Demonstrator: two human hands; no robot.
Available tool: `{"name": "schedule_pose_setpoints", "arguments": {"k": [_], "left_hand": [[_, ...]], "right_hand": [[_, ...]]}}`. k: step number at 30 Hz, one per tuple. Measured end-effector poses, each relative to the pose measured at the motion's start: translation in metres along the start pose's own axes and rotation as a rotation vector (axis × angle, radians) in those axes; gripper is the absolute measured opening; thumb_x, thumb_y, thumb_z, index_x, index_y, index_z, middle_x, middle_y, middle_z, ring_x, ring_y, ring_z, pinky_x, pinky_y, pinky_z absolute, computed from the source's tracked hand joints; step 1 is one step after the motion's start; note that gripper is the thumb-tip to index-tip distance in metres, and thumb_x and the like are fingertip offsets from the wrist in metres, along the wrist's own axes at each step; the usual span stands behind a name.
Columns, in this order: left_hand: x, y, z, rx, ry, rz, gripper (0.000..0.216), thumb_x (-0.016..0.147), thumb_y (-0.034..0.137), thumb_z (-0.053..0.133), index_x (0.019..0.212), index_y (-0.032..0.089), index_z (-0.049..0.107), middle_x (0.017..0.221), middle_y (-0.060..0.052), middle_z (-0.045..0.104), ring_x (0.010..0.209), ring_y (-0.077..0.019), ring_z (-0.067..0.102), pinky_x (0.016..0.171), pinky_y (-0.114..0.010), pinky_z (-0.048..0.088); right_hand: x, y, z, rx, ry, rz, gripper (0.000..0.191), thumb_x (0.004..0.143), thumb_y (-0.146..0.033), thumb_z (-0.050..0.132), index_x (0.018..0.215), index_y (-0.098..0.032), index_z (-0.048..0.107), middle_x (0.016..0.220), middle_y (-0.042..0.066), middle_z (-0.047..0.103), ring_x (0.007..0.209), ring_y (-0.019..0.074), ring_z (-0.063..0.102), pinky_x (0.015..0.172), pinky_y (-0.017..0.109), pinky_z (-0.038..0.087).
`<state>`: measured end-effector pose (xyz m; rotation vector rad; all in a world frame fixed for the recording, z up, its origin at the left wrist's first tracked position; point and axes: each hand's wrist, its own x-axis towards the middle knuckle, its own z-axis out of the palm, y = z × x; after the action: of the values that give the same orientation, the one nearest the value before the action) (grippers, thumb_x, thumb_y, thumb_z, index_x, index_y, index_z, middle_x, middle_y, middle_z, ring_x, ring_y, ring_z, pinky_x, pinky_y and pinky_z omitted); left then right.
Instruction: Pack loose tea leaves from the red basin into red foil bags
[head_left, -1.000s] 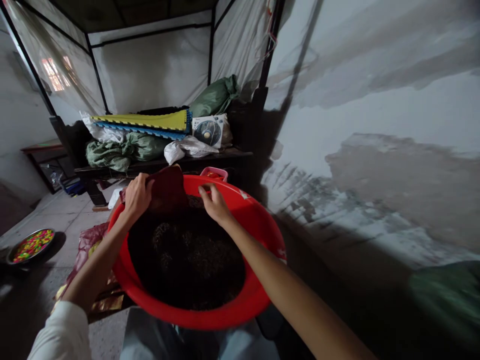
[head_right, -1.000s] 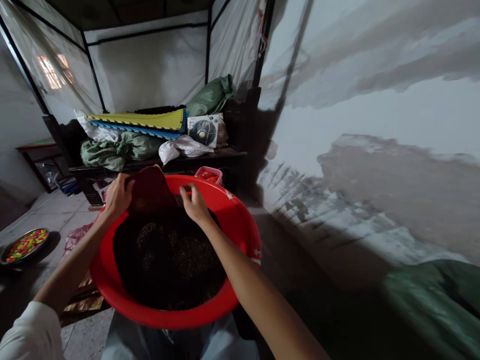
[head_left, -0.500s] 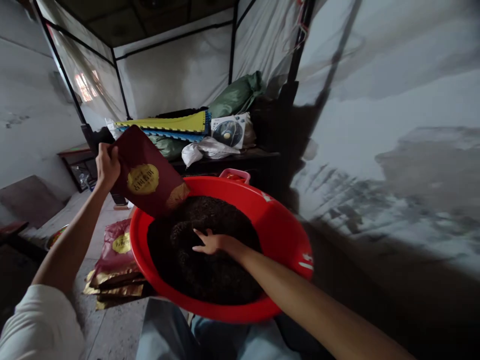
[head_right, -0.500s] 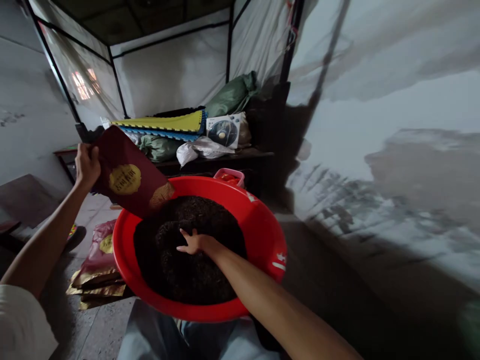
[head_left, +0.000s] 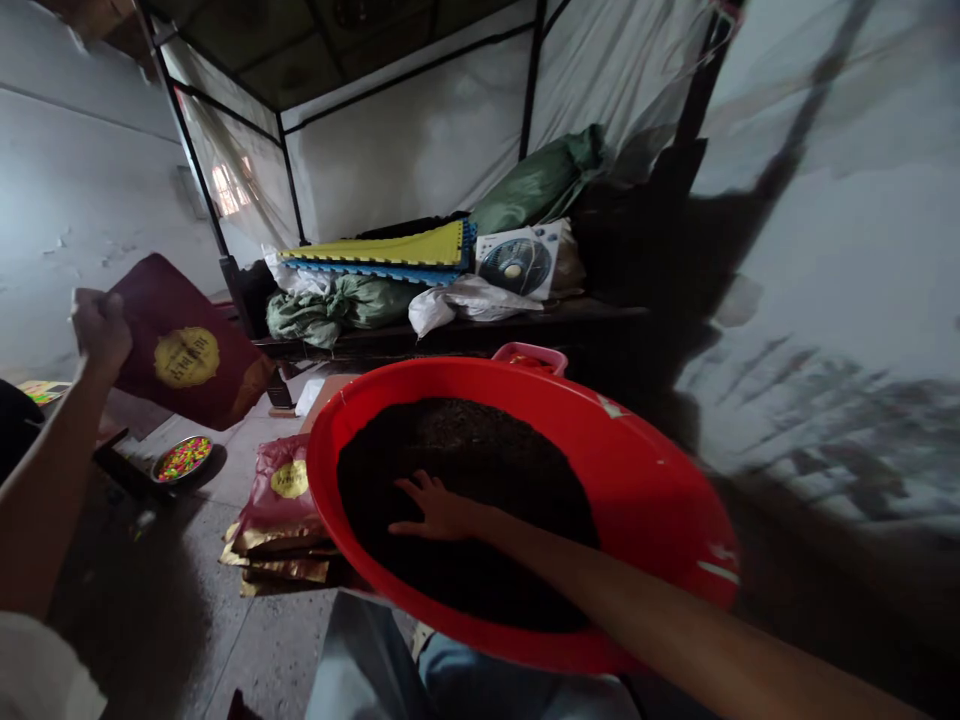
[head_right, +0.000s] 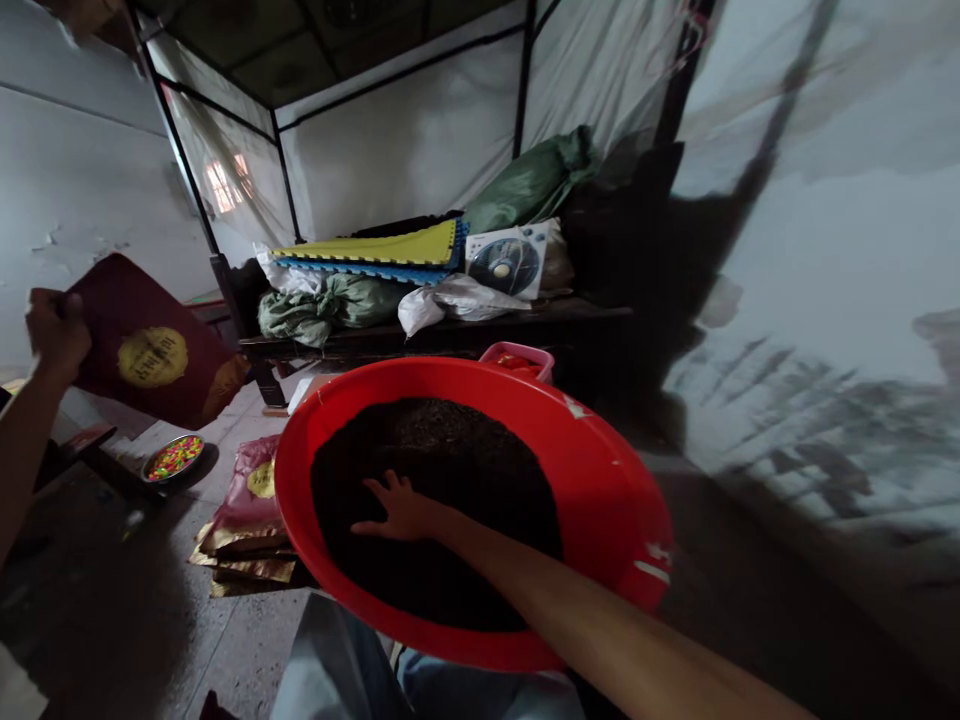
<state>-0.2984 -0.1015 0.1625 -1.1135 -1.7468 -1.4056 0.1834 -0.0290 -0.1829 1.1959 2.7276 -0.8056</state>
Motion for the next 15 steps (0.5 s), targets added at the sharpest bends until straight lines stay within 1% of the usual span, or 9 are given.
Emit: {"name": "schedule_pose_setpoints", "arguments": {"k": [2, 4, 6, 8, 10, 12, 15], "left_hand": [[-0.008, -0.016, -0.012, 0.041, -0.016, -0.031, 0.011, 0.101, 0.014, 0.061, 0.099, 0.012, 0.050, 0.084, 0.003, 0.042, 0.076, -0.0137, 0.032, 0.106, -0.043, 0.043], [-0.019, -0.035, -0.018, 0.072, -0.038, -0.053, 0.016, 0.101, 0.014, 0.060, 0.093, 0.017, 0.046, 0.080, 0.004, 0.038, 0.073, -0.0140, 0.028, 0.107, -0.045, 0.042], [-0.035, -0.057, -0.019, 0.128, -0.079, -0.095, 0.019, 0.100, 0.018, 0.059, 0.089, 0.021, 0.044, 0.077, 0.005, 0.036, 0.071, -0.0145, 0.026, 0.104, -0.045, 0.043], [-0.055, -0.081, -0.018, 0.227, -0.145, -0.176, 0.019, 0.100, 0.023, 0.057, 0.088, 0.022, 0.042, 0.077, 0.004, 0.036, 0.070, -0.0152, 0.028, 0.099, -0.042, 0.044], [-0.078, -0.104, -0.017, 0.324, -0.222, -0.258, 0.019, 0.099, 0.028, 0.055, 0.088, 0.023, 0.041, 0.077, 0.003, 0.037, 0.071, -0.0163, 0.032, 0.093, -0.037, 0.044], [-0.107, -0.127, -0.016, 0.365, -0.267, -0.315, 0.019, 0.097, 0.030, 0.055, 0.088, 0.024, 0.040, 0.076, 0.003, 0.037, 0.071, -0.0176, 0.036, 0.089, -0.035, 0.044], [-0.155, -0.161, -0.015, 0.390, -0.344, -0.405, 0.019, 0.091, 0.032, 0.057, 0.089, 0.025, 0.039, 0.073, 0.002, 0.038, 0.073, -0.0215, 0.046, 0.084, -0.034, 0.044]], "right_hand": [[-0.002, -0.003, -0.001, -0.014, -0.029, -0.018, 0.129, 0.073, -0.098, 0.058, 0.171, -0.022, 0.024, 0.172, 0.032, 0.011, 0.158, 0.0586, 0.019, 0.124, 0.068, 0.026], [-0.003, -0.007, -0.002, -0.034, -0.057, -0.019, 0.127, 0.072, -0.094, 0.065, 0.171, -0.024, 0.026, 0.172, 0.030, 0.012, 0.157, 0.0586, 0.021, 0.123, 0.067, 0.028], [-0.006, -0.011, -0.004, -0.039, -0.086, -0.005, 0.121, 0.075, -0.087, 0.070, 0.170, -0.026, 0.027, 0.172, 0.028, 0.013, 0.156, 0.0569, 0.025, 0.124, 0.064, 0.030], [-0.009, -0.016, -0.007, -0.040, -0.126, 0.007, 0.115, 0.078, -0.080, 0.072, 0.170, -0.027, 0.028, 0.173, 0.026, 0.012, 0.157, 0.0563, 0.026, 0.124, 0.062, 0.030], [-0.011, -0.021, -0.010, -0.047, -0.164, 0.014, 0.109, 0.081, -0.075, 0.073, 0.169, -0.028, 0.029, 0.174, 0.025, 0.010, 0.157, 0.0566, 0.025, 0.125, 0.062, 0.030], [-0.013, -0.024, -0.012, -0.062, -0.189, 0.019, 0.108, 0.082, -0.071, 0.074, 0.169, -0.027, 0.030, 0.174, 0.025, 0.010, 0.157, 0.0559, 0.026, 0.125, 0.060, 0.030], [-0.013, -0.025, -0.013, -0.077, -0.212, -0.005, 0.106, 0.082, -0.064, 0.077, 0.168, -0.022, 0.032, 0.173, 0.027, 0.015, 0.155, 0.0513, 0.035, 0.126, 0.054, 0.034]]}}
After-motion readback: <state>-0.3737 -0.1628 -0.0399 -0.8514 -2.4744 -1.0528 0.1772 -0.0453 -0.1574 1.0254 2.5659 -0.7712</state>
